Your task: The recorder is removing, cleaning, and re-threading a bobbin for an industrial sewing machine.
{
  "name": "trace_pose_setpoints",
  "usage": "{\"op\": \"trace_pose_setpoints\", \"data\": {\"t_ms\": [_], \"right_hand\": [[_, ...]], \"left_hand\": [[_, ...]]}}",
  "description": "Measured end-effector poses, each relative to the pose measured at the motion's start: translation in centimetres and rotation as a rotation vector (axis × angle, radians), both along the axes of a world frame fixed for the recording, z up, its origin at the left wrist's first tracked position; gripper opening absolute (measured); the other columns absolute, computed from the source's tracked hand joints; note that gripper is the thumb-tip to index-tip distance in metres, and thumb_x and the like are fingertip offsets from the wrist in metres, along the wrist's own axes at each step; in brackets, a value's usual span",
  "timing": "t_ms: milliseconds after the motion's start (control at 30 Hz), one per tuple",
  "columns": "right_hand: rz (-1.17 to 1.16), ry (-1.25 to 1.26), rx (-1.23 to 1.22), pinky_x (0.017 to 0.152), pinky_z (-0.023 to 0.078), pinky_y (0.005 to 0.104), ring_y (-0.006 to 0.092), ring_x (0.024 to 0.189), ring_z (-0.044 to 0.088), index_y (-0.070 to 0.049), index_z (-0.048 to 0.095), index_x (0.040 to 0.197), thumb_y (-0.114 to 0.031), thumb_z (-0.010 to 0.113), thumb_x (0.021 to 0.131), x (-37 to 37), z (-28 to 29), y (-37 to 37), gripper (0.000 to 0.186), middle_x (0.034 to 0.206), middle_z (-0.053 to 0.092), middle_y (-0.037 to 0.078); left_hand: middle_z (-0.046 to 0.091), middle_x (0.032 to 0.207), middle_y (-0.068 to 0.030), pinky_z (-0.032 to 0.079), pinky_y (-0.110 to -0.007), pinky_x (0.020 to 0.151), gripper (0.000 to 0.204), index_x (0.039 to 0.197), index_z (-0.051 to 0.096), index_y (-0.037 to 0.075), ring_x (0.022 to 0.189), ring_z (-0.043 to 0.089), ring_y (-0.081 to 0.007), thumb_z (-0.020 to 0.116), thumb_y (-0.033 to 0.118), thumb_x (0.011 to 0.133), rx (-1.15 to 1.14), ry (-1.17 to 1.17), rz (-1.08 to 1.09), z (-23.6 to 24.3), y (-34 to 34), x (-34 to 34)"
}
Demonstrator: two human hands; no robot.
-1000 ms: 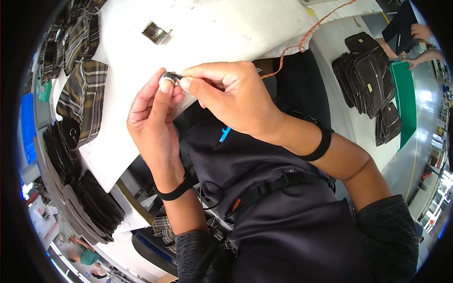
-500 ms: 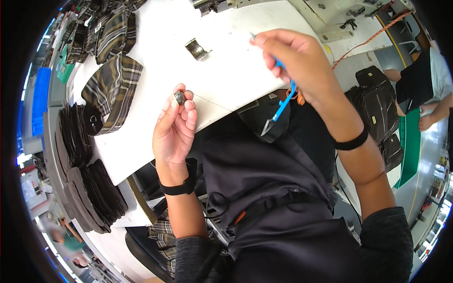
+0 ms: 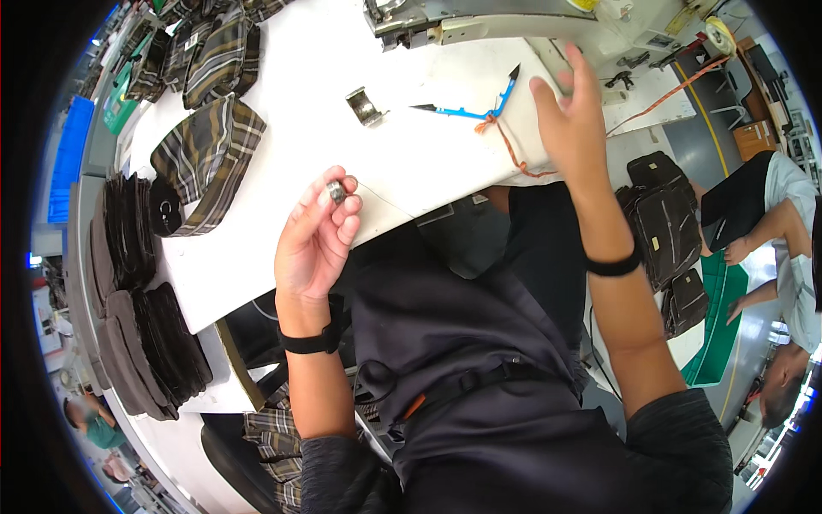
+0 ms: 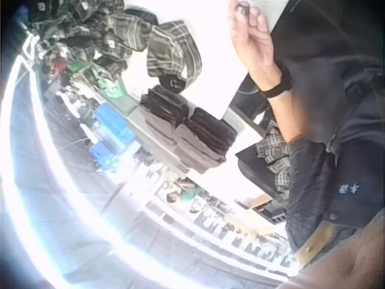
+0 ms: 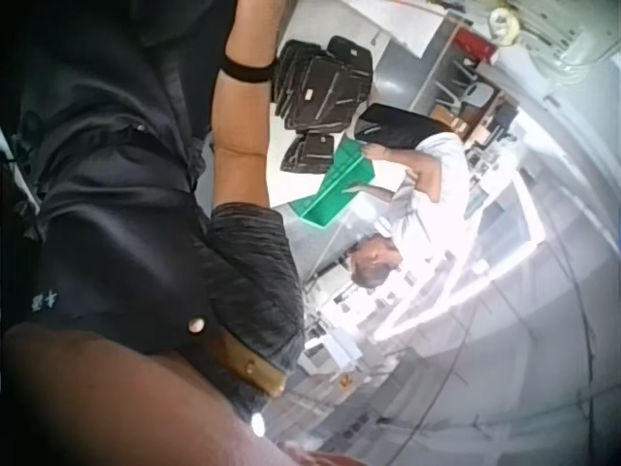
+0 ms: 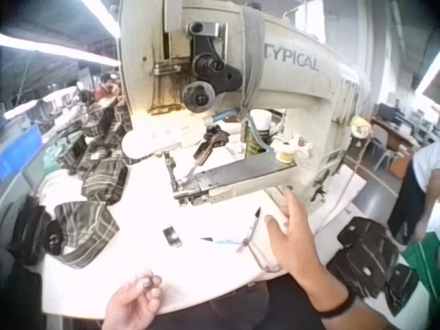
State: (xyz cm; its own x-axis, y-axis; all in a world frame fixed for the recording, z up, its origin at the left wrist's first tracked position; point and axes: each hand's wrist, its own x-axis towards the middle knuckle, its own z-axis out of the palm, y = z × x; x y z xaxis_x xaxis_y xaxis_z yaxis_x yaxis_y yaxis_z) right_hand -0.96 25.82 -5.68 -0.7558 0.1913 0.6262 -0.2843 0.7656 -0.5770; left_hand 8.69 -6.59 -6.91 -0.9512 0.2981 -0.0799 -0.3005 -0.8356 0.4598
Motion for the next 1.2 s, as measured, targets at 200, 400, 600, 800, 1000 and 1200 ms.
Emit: {"op": "trace_pose_setpoints", "data": {"t_ms": [200, 400, 600, 800, 1000, 1200], "right_hand": [[1.184, -0.835, -0.673, 0.069, 0.054, 0.0264, 0.0086, 0.083, 0.065, -0.001, 0.06, 0.126, -0.009, 0.075, 0.088, 10.8, 4.5, -5.6, 0.041, 0.097, 0.07, 0.005], [1.464, -0.961, -0.647, 0.055, 0.043, 0.0273, 0.0067, 0.062, 0.056, 0.002, 0.075, 0.086, -0.015, 0.068, 0.091, 15.3, 2.8, -4.1, 0.018, 0.065, 0.064, 0.002], [1.435, -0.932, -0.76, 0.052, 0.04, 0.0268, 0.0068, 0.057, 0.052, 0.001, 0.076, 0.091, -0.015, 0.066, 0.092, 17.2, 2.5, -2.8, 0.018, 0.063, 0.061, 0.0], [1.471, -0.959, -0.868, 0.054, 0.039, 0.0214, 0.0051, 0.065, 0.057, -0.003, 0.079, 0.103, -0.023, 0.07, 0.098, 16.7, 2.4, -1.8, 0.023, 0.082, 0.072, -0.001], [1.389, -0.914, -0.962, 0.049, 0.035, 0.0219, 0.0044, 0.058, 0.05, -0.003, 0.079, 0.102, -0.023, 0.069, 0.099, 17.6, 2.4, 0.4, 0.023, 0.072, 0.064, -0.005], [1.378, -0.868, -1.022, 0.046, 0.032, 0.0218, 0.0032, 0.052, 0.045, -0.001, 0.078, 0.102, -0.023, 0.068, 0.1, 18.2, 1.6, 1.4, 0.025, 0.067, 0.059, -0.005]], "left_hand": [[0.068, 0.091, -0.0097, 0.053, -0.029, 0.07, 0.017, 0.099, 0.07, -0.005, 0.077, 0.063, -0.0157, 0.074, 0.009, 0.09, -0.905, 0.16, -0.26, 7.5, 4.7, 4.2], [0.067, 0.105, -0.0105, 0.053, -0.026, 0.075, 0.012, 0.106, 0.069, -0.003, 0.088, 0.066, -0.016, 0.067, 0.002, 0.096, -1.046, 0.25, -0.56, 11.8, 3.6, 10.0], [0.068, 0.104, -0.0152, 0.057, -0.026, 0.067, 0.013, 0.1, 0.068, -0.002, 0.082, 0.067, -0.0165, 0.074, 0.008, 0.092, -0.873, 0.071, -0.415, 10.1, 5.1, 12.0], [0.065, 0.106, -0.0196, 0.057, -0.026, 0.06, 0.011, 0.101, 0.064, -0.002, 0.078, 0.064, -0.0178, 0.069, 0.006, 0.094, -0.793, 0.256, -0.458, 7.5, 4.1, 10.8], [0.062, 0.114, -0.018, 0.056, -0.025, 0.063, 0.017, 0.112, 0.062, 0.0, 0.083, 0.062, -0.0172, 0.067, 0.007, 0.097, -0.776, 0.258, -0.514, 7.2, 4.5, 10.0], [0.062, 0.114, -0.0144, 0.056, -0.026, 0.067, 0.022, 0.118, 0.061, 0.002, 0.082, 0.061, -0.0147, 0.067, 0.012, 0.099, -0.805, 0.244, -0.573, 7.8, 5.3, 10.1]]}}
